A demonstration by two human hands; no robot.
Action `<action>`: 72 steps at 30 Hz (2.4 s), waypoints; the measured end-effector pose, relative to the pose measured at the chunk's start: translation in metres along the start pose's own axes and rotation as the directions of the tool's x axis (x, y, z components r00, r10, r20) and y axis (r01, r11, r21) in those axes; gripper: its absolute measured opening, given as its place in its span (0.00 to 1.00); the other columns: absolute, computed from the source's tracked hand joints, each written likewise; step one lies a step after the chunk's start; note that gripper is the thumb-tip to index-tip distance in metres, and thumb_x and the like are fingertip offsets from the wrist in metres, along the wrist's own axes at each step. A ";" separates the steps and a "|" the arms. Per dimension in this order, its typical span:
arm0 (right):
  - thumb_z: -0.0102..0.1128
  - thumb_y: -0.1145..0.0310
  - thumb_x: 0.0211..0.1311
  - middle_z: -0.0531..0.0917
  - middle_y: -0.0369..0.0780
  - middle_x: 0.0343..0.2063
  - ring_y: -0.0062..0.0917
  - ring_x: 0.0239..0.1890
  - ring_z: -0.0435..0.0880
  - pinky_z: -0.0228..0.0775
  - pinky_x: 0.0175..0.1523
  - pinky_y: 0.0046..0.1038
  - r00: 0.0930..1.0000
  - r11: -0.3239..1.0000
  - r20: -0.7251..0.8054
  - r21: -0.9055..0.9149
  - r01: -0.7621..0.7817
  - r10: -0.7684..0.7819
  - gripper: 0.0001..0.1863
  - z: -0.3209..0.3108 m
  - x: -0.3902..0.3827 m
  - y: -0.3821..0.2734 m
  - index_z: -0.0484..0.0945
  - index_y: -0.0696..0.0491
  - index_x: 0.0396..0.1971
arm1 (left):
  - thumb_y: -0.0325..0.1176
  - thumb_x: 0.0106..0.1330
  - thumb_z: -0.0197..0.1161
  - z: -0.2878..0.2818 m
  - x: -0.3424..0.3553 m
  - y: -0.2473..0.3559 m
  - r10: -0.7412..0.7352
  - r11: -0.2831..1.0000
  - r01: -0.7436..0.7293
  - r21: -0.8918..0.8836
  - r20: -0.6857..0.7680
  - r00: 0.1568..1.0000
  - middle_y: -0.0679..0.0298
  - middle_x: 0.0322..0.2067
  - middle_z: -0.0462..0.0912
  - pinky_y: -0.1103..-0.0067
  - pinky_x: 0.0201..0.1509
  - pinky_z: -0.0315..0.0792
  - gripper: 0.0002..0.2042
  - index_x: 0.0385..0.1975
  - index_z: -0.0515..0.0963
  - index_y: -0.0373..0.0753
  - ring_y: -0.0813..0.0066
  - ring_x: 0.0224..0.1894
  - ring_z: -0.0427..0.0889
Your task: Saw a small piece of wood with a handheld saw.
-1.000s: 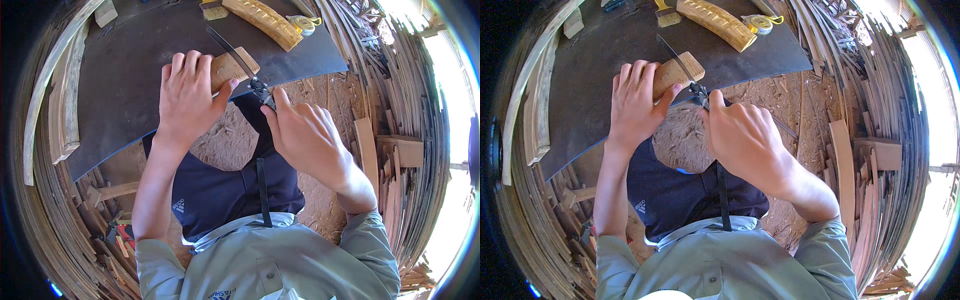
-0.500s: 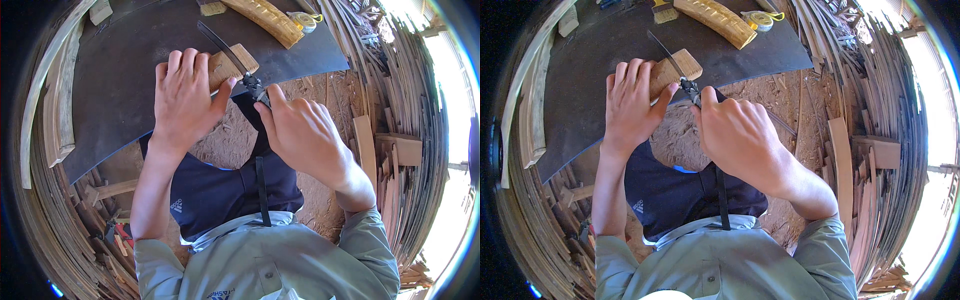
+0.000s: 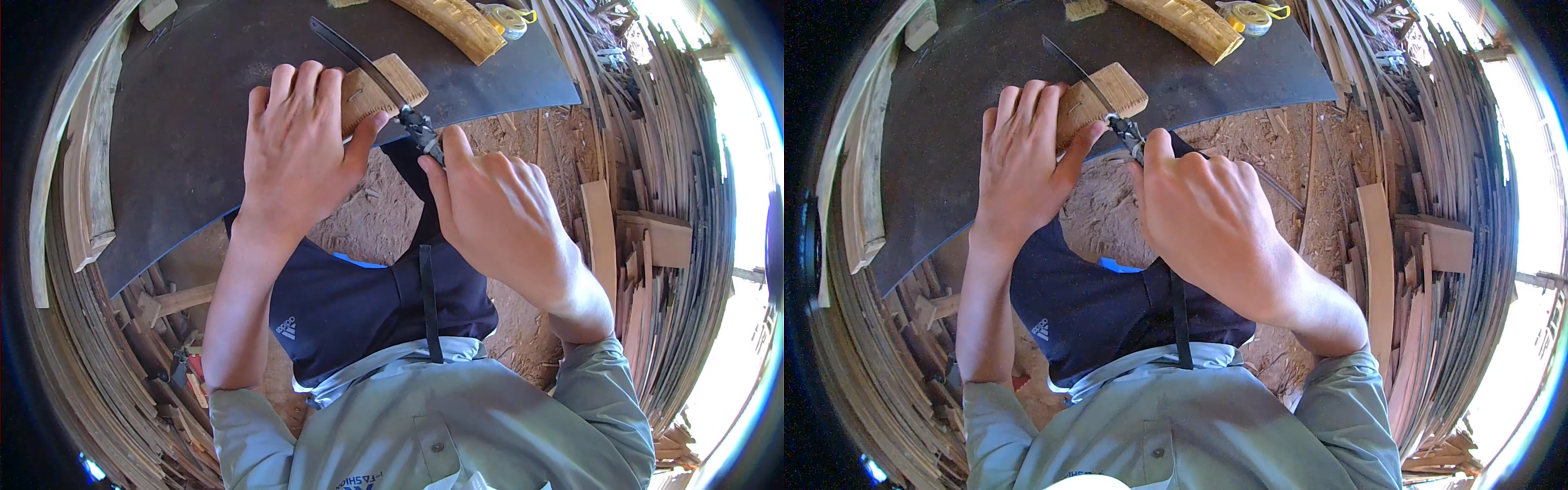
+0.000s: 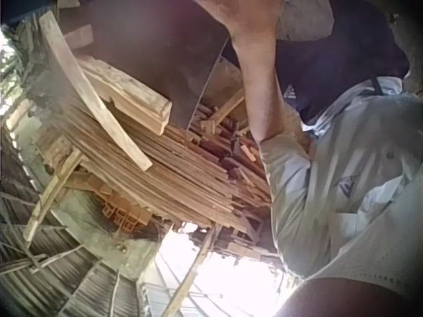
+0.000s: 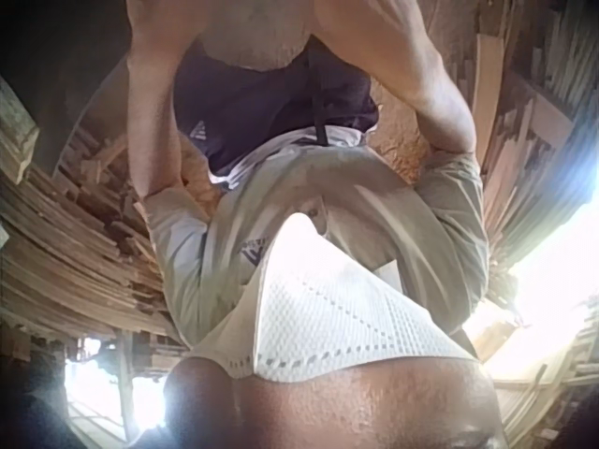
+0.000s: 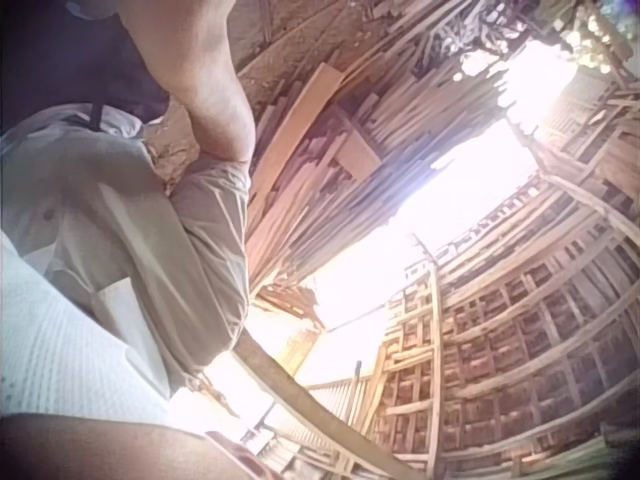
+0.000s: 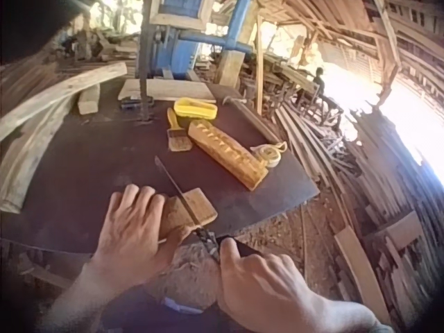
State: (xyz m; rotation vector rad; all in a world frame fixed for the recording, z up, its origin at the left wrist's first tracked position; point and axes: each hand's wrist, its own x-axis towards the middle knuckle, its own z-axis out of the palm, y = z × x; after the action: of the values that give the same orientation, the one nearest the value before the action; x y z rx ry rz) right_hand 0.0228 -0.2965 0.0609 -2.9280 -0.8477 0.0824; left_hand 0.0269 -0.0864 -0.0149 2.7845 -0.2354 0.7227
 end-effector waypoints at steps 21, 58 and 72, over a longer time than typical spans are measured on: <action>0.60 0.61 0.81 0.81 0.53 0.17 0.55 0.24 0.84 0.74 0.32 0.53 1.000 0.998 0.010 0.058 0.014 -0.014 0.15 -0.001 -0.006 0.005 0.75 0.60 0.41 | 0.52 0.74 0.67 0.001 -0.001 0.000 0.011 1.000 -0.010 0.023 -0.017 1.000 0.58 0.51 0.82 0.61 0.58 0.72 0.25 0.55 0.80 0.33 0.56 0.56 0.79; 0.59 0.62 0.82 0.80 0.56 0.21 0.59 0.29 0.83 0.70 0.34 0.54 0.983 0.999 0.176 -0.016 -0.042 0.044 0.15 -0.026 -0.003 0.005 0.74 0.61 0.44 | 0.50 0.65 0.73 0.008 -0.002 0.003 0.017 0.998 -0.008 0.070 -0.127 0.992 0.62 0.44 0.81 0.63 0.53 0.73 0.21 0.45 0.83 0.38 0.63 0.51 0.79; 0.56 0.59 0.84 0.81 0.57 0.23 0.59 0.33 0.84 0.72 0.38 0.54 0.994 0.999 0.109 0.033 0.002 -0.006 0.18 -0.025 0.016 0.004 0.74 0.62 0.44 | 0.50 0.67 0.72 0.008 0.001 0.003 0.047 0.996 -0.039 0.079 -0.112 0.993 0.62 0.43 0.81 0.62 0.52 0.73 0.20 0.43 0.81 0.39 0.63 0.53 0.79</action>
State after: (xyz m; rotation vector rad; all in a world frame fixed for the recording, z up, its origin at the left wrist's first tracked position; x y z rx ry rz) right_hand 0.0399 -0.2931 0.0853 -2.9136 -0.8584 0.2551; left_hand 0.0310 -0.0918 -0.0203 2.8054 -0.2516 0.9163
